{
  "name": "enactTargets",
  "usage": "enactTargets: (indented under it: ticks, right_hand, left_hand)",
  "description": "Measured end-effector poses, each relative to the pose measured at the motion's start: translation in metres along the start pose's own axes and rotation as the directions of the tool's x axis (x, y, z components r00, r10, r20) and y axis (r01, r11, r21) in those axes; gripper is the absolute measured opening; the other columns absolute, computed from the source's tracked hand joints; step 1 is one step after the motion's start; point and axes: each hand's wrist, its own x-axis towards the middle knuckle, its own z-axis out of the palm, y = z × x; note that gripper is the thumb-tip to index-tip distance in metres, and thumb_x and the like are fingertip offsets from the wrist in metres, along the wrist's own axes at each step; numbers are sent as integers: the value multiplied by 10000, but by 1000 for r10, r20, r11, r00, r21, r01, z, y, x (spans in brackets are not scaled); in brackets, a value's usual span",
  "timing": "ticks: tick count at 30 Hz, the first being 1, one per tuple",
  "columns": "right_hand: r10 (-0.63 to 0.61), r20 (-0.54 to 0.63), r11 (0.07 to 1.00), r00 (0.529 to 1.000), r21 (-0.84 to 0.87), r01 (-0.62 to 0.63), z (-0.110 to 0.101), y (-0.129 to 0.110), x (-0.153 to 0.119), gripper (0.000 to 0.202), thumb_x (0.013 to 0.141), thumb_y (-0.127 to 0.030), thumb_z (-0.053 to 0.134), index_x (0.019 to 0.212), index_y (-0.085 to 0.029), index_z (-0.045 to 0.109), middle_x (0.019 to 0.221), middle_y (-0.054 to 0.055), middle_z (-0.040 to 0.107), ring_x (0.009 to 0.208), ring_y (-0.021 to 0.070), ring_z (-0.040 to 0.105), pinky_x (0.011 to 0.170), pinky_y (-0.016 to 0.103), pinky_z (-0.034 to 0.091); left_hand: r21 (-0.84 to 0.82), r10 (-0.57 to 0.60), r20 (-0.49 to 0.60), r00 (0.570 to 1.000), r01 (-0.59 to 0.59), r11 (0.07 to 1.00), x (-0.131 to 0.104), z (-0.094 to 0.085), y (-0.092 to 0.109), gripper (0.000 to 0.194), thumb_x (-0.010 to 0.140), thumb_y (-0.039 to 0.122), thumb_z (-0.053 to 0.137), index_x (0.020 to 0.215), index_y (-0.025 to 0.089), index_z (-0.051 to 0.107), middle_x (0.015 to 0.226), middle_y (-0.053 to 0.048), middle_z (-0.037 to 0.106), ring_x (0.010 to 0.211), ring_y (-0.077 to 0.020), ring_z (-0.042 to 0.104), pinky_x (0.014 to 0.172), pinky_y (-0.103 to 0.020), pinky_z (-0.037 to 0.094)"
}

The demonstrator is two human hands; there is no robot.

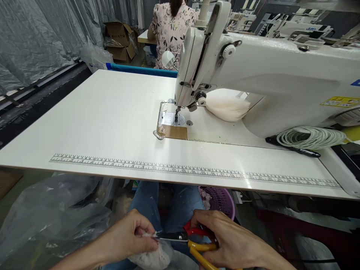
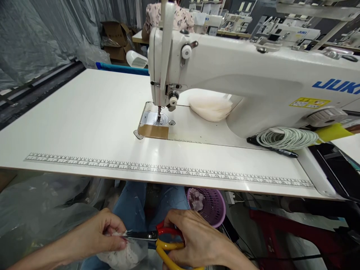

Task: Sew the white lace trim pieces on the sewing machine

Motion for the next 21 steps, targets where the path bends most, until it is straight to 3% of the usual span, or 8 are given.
enactTargets:
  ticks: [5,14,21]
  right_hand:
    - [13,1,1000,1000,-9,-13,-1,-4,2,362,634,-240,692,984,-226,601,880,10,585,818,201,522,721,273,387]
    - [7,11,1000,1000,25,-7,4,1,5,424,627,-305,749,1015,-243,591,917,6,569,857,204,504,734,262,378]
    - [-4,59,999,998,-37,6,2,-1,8,299,656,-248,731,898,-212,560,818,-14,535,758,168,495,633,229,338]
  left_hand:
    - [47,-48,-91,995,52,998,1,1,-5,411,619,570,689,665,162,680,504,65,347,525,-99,312,501,-219,248]
    - [11,-57,-90,994,58,998,1,2,-10,430,609,579,703,709,162,672,555,49,465,570,-113,388,538,-210,309]
    - [26,-54,-67,996,56,998,-1,1,-7,407,620,547,713,737,158,681,588,35,526,603,-124,439,548,-208,333]
